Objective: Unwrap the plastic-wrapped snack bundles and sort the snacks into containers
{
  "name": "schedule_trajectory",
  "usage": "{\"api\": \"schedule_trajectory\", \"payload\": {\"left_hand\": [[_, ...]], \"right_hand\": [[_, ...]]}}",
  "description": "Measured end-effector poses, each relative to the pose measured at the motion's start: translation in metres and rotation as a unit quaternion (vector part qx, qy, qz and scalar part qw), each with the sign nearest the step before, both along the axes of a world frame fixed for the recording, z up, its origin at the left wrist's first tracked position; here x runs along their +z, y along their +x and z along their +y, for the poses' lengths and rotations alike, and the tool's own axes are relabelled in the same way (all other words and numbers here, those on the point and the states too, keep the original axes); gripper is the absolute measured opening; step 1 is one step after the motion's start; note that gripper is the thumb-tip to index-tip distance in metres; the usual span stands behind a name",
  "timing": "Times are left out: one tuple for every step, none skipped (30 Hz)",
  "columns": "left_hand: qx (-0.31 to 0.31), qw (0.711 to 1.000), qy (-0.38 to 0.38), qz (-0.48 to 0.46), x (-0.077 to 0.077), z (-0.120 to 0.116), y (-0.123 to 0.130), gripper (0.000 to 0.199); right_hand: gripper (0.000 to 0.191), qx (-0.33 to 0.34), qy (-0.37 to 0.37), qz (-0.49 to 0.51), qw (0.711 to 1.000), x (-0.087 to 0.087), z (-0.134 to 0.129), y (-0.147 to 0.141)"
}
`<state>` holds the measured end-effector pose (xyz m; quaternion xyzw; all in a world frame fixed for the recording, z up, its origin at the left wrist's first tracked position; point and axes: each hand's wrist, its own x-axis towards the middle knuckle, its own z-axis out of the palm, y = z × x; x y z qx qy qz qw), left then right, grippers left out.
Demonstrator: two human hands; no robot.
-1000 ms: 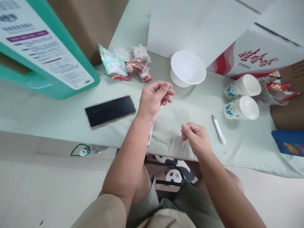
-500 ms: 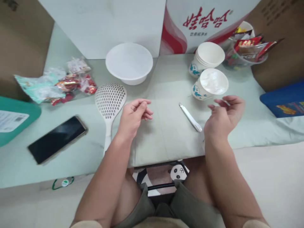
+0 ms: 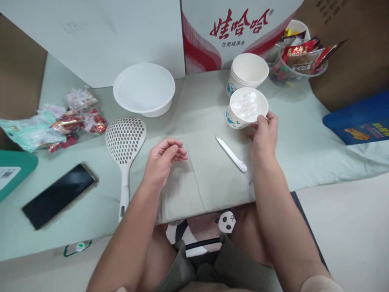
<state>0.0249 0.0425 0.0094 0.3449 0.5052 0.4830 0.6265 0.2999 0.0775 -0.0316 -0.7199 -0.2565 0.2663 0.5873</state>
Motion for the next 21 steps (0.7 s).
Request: {"api": "schedule_trajectory", "payload": {"left_hand": [[0.0, 1.0, -0.001, -0.001, 0.0, 0.0, -0.002, 0.01], [0.001, 1.0, -0.001, -0.002, -0.001, 0.0, -0.003, 0.01], [0.002, 1.0, -0.001, -0.002, -0.001, 0.0, -0.005, 0.01], [0.002, 1.0, -0.001, -0.002, -0.001, 0.0, -0.007, 0.01], [0.003, 1.0, -0.001, -0.001, -0.002, 0.0, -0.009, 0.01], [0.001, 1.0, -0.002, 0.001, -0.002, 0.0, -0.011, 0.01], [-0.002, 1.0, -0.005, 0.003, -0.002, 0.0, -0.013, 0.009], [-0.007, 1.0, -0.01, 0.005, -0.002, 0.0, -0.016, 0.009], [-0.011, 1.0, -0.015, 0.007, -0.002, 0.0, -0.018, 0.008], [-0.012, 1.0, -0.02, 0.009, -0.002, -0.001, -0.02, 0.007], [-0.012, 1.0, -0.023, 0.01, -0.002, -0.001, -0.022, 0.006], [-0.008, 1.0, -0.026, 0.01, -0.002, -0.002, -0.023, 0.006], [-0.004, 1.0, -0.027, 0.01, -0.002, -0.002, -0.024, 0.006], [-0.002, 1.0, -0.027, 0.01, -0.002, -0.002, -0.025, 0.006], [-0.002, 1.0, -0.028, 0.011, -0.002, -0.003, -0.024, 0.006], [-0.003, 1.0, -0.028, 0.011, -0.002, -0.002, -0.024, 0.007], [-0.004, 1.0, -0.028, 0.01, -0.002, -0.002, -0.022, 0.007], [-0.004, 1.0, -0.027, 0.009, -0.002, -0.001, -0.02, 0.007], [-0.003, 1.0, -0.026, 0.006, -0.002, 0.0, -0.018, 0.007], [-0.003, 1.0, -0.025, 0.004, -0.002, 0.001, -0.016, 0.007], [-0.004, 1.0, -0.024, 0.003, -0.003, 0.002, -0.014, 0.008]], "right_hand": [[0.032, -0.008, 0.001, 0.011, 1.0, 0.002, 0.001, -0.002], [0.027, -0.014, 0.003, 0.029, 0.999, 0.004, 0.002, -0.004], [0.023, -0.02, 0.004, 0.05, 0.999, 0.007, 0.003, -0.006], [0.021, -0.026, 0.004, 0.071, 0.997, 0.01, 0.003, -0.009], [0.02, -0.033, 0.003, 0.088, 0.996, 0.013, 0.002, -0.01], [0.02, -0.04, 0.006, 0.1, 0.994, 0.017, 0.001, -0.012], [0.018, -0.051, 0.012, 0.109, 0.993, 0.021, 0.0, -0.013], [0.015, -0.066, 0.021, 0.117, 0.991, 0.025, -0.002, -0.013], [0.013, -0.084, 0.03, 0.125, 0.988, 0.028, -0.003, -0.011], [0.01, -0.105, 0.04, 0.136, 0.984, 0.031, -0.004, -0.009], [0.008, -0.127, 0.048, 0.148, 0.98, 0.034, -0.005, -0.005], [0.007, -0.149, 0.053, 0.16, 0.974, 0.035, -0.006, 0.001], [0.007, -0.169, 0.057, 0.17, 0.969, 0.036, -0.007, 0.006], [0.007, -0.185, 0.061, 0.178, 0.965, 0.036, -0.007, 0.013], [0.007, -0.198, 0.069, 0.182, 0.961, 0.035, -0.007, 0.019], [0.007, -0.209, 0.081, 0.184, 0.957, 0.033, -0.007, 0.024], [0.008, -0.216, 0.099, 0.184, 0.954, 0.031, -0.007, 0.029], [0.009, -0.219, 0.119, 0.182, 0.951, 0.027, -0.007, 0.033], [0.011, -0.216, 0.137, 0.178, 0.95, 0.024, -0.007, 0.037], [0.012, -0.208, 0.15, 0.171, 0.951, 0.02, -0.007, 0.04], [0.012, -0.195, 0.155, 0.161, 0.955, 0.016, -0.007, 0.043]]}}
